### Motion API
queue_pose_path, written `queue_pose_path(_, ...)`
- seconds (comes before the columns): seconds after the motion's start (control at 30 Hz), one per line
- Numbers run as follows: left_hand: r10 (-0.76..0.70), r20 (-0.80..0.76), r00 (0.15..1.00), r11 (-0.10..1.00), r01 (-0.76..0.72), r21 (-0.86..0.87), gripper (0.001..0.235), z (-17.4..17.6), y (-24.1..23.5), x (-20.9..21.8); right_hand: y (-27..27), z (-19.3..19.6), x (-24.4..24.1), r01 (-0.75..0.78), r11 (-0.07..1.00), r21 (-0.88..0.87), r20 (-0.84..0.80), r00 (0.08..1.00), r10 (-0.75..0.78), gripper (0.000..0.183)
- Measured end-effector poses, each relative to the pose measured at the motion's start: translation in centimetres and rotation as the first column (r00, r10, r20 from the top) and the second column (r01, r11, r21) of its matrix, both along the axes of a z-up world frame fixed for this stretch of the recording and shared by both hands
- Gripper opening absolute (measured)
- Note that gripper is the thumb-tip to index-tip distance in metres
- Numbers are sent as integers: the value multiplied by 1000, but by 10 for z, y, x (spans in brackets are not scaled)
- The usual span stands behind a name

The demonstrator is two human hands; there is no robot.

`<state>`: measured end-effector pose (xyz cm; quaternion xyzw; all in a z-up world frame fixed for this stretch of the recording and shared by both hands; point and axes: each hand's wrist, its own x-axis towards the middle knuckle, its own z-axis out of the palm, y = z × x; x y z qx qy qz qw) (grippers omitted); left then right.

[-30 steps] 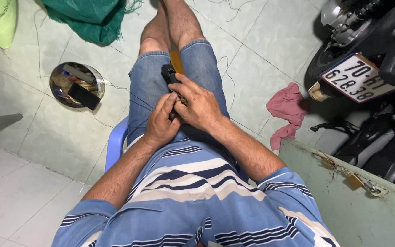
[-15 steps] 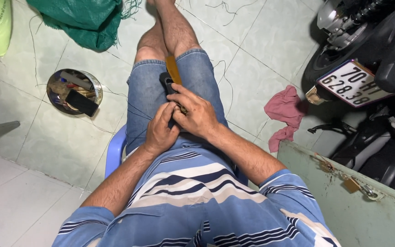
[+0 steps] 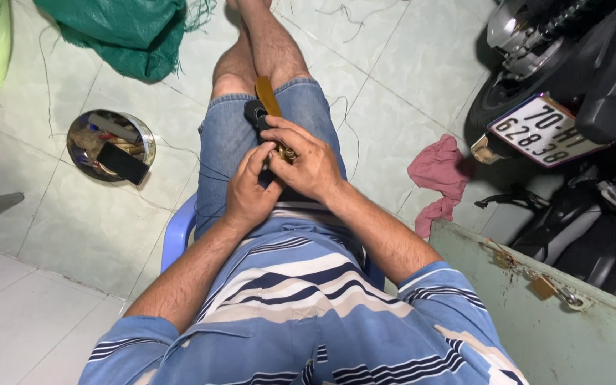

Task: The person sits on a blue plastic chair and sews the sole of a black slip-on shoe using a needle and thread. They repeatedly push the needle through the shoe's edge and pull the thread to secure the sole, working on the shoe held in their lap.

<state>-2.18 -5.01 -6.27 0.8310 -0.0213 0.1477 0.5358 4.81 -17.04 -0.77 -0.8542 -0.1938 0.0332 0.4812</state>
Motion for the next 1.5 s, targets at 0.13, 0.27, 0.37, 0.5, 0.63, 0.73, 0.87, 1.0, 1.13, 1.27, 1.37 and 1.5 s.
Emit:
queue_pose_path(0.13,19,-60,998,997,-23,-73,56,2,0,-1,1,2,0,8,1000,-16,-67,998,-9,29)
queue_pose_path(0.27,26,-67,997,996,-31,-80,56,5,2,1,4,-1,3,8,1000,-14,-85,996,-9,30)
queue_pose_path(0.37,39,-96,995,995,-48,-86,55,9,2,3,4,-1,6,-23,1000,-1,-103,994,22,30)
queue_pose_path(0.5,32,-134,990,994,-46,-99,55,7,4,2,-1,1,11,-118,992,47,-108,987,122,31)
queue_pose_path(0.63,-15,-124,992,994,1,-113,56,11,12,5,-20,1,20,-217,950,225,-167,952,257,42)
queue_pose_path(0.73,-103,-72,992,974,86,-211,38,26,14,5,-41,32,29,-324,946,9,-146,936,322,42)
queue_pose_path(0.87,-86,-78,993,978,70,-196,27,21,14,4,-63,46,26,-384,911,-148,-174,917,358,35)
queue_pose_path(1.0,-71,-100,992,979,50,-199,21,23,7,7,-64,65,18,-425,858,-290,-171,905,390,29)
queue_pose_path(1.13,-77,-57,995,971,62,-229,11,33,3,11,-61,73,16,-413,840,-351,-123,910,396,23)
queue_pose_path(1.27,-59,-54,997,967,44,-251,9,36,-4,14,-63,69,20,-388,830,-400,-68,916,396,22)
queue_pose_path(1.37,-60,-49,997,966,46,-256,8,37,-6,16,-65,66,22,-364,826,-431,-53,924,380,22)
queue_pose_path(1.5,-67,-46,997,964,52,-259,8,41,-7,17,-65,67,23,-369,817,-444,-46,919,391,22)
